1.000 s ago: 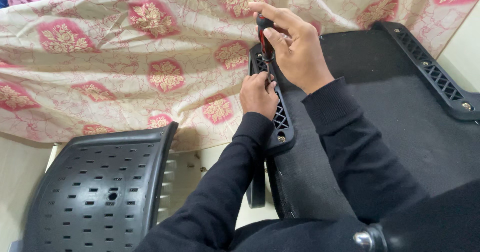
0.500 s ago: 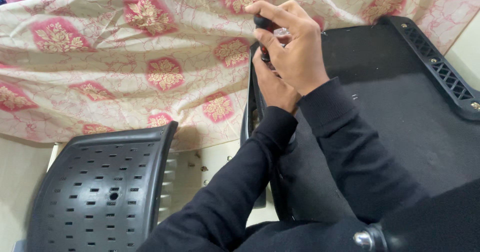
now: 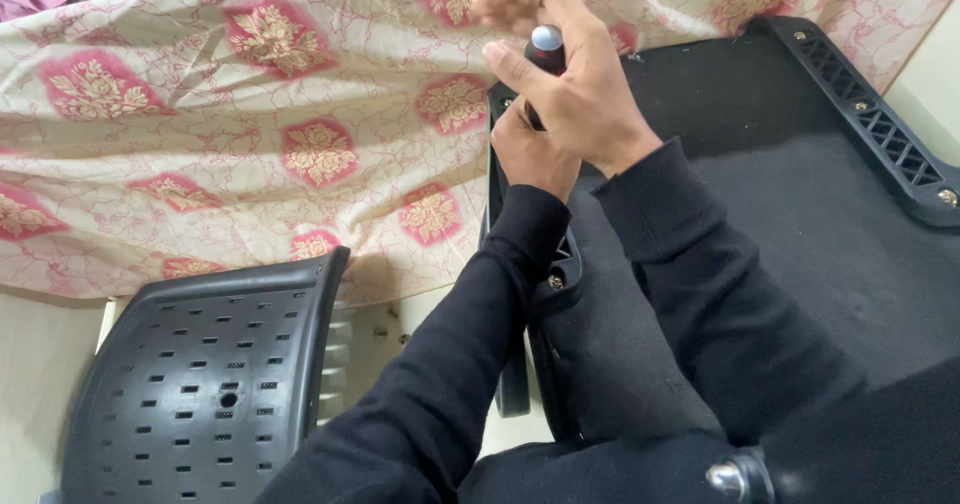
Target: The person uses a screwdriver to tighten screws on a black plastic chair frame. They align the frame with the seat and secure it by turning the screwdriver repeatedly. The person then picks up a screw and continues tightening another screw on the frame.
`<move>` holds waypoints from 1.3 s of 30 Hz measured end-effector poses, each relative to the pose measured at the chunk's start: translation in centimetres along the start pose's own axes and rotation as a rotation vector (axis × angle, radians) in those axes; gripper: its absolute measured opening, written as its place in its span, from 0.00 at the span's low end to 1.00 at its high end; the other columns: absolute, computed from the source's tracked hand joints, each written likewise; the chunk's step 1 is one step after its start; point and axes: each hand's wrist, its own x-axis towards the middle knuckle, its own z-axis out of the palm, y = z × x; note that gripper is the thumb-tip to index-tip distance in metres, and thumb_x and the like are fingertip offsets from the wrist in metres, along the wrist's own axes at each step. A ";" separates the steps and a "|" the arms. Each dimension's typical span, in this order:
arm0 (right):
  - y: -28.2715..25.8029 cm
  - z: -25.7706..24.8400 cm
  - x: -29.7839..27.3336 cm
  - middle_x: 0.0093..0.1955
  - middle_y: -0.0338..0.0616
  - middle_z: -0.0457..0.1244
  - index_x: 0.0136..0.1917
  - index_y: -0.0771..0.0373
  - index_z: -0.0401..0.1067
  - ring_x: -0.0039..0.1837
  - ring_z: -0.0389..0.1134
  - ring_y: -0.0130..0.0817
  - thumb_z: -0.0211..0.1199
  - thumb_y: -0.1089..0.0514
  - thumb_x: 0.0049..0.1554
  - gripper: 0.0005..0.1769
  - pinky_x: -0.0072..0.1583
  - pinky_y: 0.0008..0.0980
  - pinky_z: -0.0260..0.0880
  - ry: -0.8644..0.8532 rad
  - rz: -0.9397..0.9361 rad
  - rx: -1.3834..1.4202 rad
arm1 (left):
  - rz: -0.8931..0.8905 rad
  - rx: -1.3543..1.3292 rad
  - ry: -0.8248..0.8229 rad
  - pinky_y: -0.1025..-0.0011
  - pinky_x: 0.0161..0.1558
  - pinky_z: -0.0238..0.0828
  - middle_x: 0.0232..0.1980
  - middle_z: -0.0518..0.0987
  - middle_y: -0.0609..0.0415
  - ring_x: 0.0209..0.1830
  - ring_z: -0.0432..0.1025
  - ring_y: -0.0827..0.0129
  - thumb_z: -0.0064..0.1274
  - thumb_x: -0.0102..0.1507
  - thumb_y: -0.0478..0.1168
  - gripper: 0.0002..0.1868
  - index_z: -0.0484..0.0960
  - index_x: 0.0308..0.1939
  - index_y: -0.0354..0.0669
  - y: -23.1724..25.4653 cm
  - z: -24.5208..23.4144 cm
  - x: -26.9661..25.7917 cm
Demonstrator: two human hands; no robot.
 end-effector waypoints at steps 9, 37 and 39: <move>3.1 -1.3 3.5 0.39 0.44 0.69 0.43 0.65 0.74 0.40 0.71 0.31 0.60 0.52 0.67 0.15 0.46 0.30 0.75 -0.268 0.448 0.592 | -0.046 -0.129 -0.404 0.77 0.42 0.73 0.40 0.83 0.61 0.38 0.75 0.85 0.63 0.57 0.34 0.12 0.80 0.42 0.35 -3.8 -2.7 4.4; 4.5 -0.2 0.3 0.63 0.45 0.68 0.68 0.67 0.66 0.66 0.71 0.30 0.58 0.57 0.75 0.13 0.69 0.31 0.75 -0.101 0.089 0.254 | -0.063 0.475 -0.106 0.66 0.44 0.74 0.45 0.73 0.49 0.39 0.74 0.63 0.72 0.49 0.41 0.23 0.84 0.46 0.41 -0.2 -7.7 -4.2; 4.4 -0.7 0.0 0.64 0.46 0.69 0.68 0.68 0.66 0.66 0.72 0.31 0.62 0.61 0.74 0.13 0.69 0.32 0.76 -0.099 0.069 0.172 | -0.034 0.445 -0.093 0.65 0.47 0.74 0.48 0.73 0.46 0.43 0.74 0.60 0.73 0.47 0.42 0.27 0.82 0.48 0.39 -0.2 -7.7 -4.5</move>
